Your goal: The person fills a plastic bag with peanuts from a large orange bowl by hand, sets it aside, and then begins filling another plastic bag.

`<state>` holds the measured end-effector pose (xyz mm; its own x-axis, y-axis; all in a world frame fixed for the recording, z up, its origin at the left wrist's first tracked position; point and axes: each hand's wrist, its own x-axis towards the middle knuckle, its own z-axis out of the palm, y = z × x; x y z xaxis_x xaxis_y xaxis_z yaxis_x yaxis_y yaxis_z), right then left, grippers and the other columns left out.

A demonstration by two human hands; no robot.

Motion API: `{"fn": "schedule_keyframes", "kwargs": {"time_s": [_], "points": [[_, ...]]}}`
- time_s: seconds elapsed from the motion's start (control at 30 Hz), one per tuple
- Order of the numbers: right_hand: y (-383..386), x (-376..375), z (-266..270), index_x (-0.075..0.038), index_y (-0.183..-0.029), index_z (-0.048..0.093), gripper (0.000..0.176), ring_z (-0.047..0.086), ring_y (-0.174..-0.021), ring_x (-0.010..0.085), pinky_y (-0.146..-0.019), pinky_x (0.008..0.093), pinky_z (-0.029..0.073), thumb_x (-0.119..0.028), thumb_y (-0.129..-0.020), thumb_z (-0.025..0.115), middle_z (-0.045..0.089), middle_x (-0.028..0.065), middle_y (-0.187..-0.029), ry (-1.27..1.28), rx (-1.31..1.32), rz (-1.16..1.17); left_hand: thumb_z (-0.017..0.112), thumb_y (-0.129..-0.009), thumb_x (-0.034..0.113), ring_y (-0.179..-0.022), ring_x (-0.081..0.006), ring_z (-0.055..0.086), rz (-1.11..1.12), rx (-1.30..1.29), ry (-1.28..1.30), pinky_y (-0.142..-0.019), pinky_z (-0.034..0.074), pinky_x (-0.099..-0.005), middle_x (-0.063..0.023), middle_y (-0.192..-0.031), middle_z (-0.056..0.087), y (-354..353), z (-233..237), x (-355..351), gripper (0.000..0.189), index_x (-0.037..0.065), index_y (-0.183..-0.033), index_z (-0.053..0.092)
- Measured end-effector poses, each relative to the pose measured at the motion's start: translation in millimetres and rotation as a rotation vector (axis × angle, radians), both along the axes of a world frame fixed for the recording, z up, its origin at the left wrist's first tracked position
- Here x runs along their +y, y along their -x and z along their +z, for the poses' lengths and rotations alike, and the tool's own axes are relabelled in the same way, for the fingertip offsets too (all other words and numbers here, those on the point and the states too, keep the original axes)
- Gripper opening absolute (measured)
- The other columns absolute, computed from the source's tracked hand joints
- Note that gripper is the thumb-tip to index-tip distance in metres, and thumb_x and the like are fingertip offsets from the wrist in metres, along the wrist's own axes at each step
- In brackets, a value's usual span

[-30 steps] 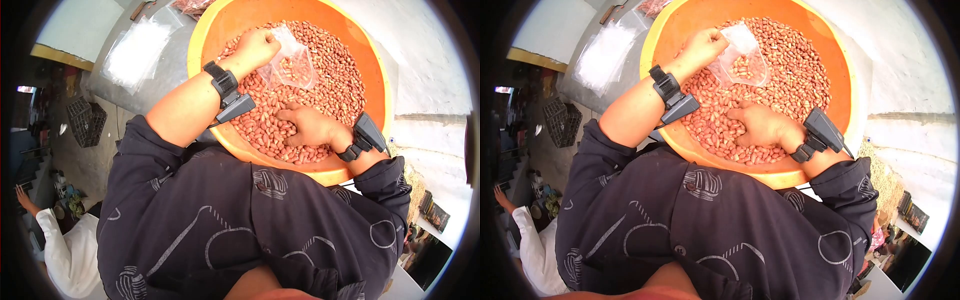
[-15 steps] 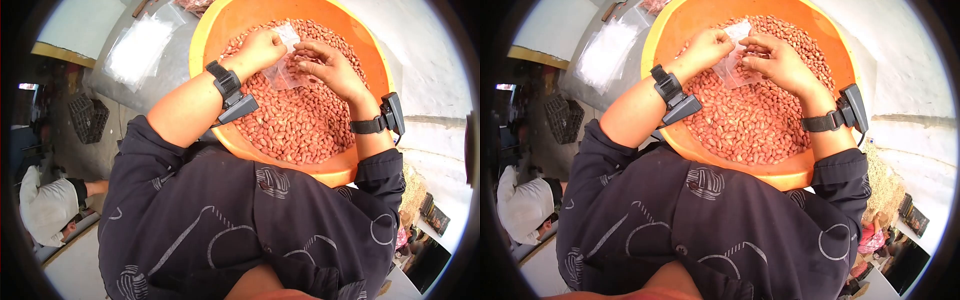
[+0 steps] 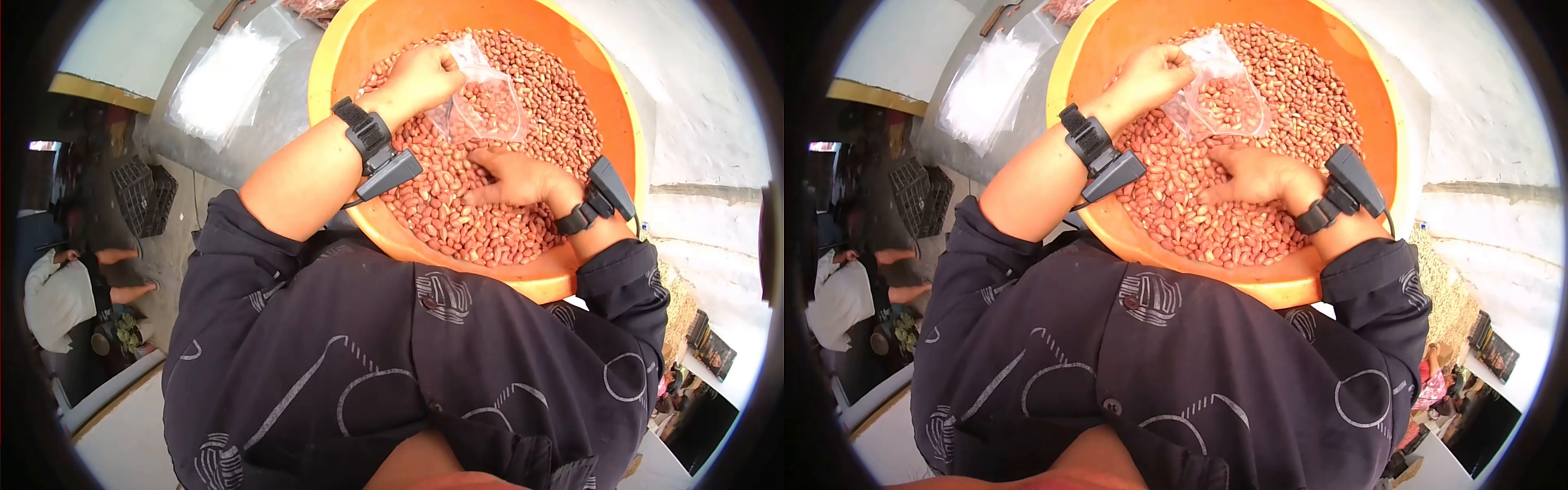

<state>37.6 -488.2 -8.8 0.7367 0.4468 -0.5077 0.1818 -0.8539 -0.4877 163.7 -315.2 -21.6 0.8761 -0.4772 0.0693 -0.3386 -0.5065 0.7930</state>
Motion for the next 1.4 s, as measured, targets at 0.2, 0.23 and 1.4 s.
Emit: {"fn": "schedule_keyframes", "kwargs": {"time_s": [0.2, 0.23, 1.4], "points": [[15, 24, 2, 0.003, -0.106, 0.057, 0.045, 0.056, -0.101, 0.031, -0.086, 0.0367, 0.044, -0.012, -0.067, 0.075, 0.057, 0.0181, -0.103, -0.381, 0.042, 0.137, 0.067, -0.075, 0.025, -0.063, -0.0122, 0.058, 0.009, 0.019, 0.003, -0.059, 0.047, -0.0292, -0.0033, -0.067, 0.062, 2, 3, 0, 0.023, 0.004, -0.084, 0.067], [12, 21, -1, 0.003, -0.102, 0.058, 0.041, 0.056, -0.101, 0.0299, -0.085, 0.036, 0.044, -0.01, -0.067, 0.074, 0.057, 0.0171, -0.1, -0.436, 0.11, 0.152, 0.067, -0.075, 0.025, -0.063, -0.0121, 0.058, 0.021, 0.041, 0.006, -0.059, 0.047, -0.0293, -0.003, -0.067, 0.062, 3, 4, 1, 0.023, 0.004, -0.084, 0.067], [13, 25, 6, 0.003, -0.119, 0.055, 0.058, 0.058, -0.101, 0.0318, -0.087, 0.0352, 0.046, -0.013, -0.067, 0.073, 0.06, 0.0205, -0.107, -0.271, 0.081, 0.148, 0.066, -0.076, 0.026, -0.063, -0.0126, 0.057, 0.006, 0.03, 0.012, -0.059, 0.046, -0.0293, -0.0043, -0.067, 0.062, -3, 0, 0, 0.023, 0.004, -0.083, 0.068]]}}
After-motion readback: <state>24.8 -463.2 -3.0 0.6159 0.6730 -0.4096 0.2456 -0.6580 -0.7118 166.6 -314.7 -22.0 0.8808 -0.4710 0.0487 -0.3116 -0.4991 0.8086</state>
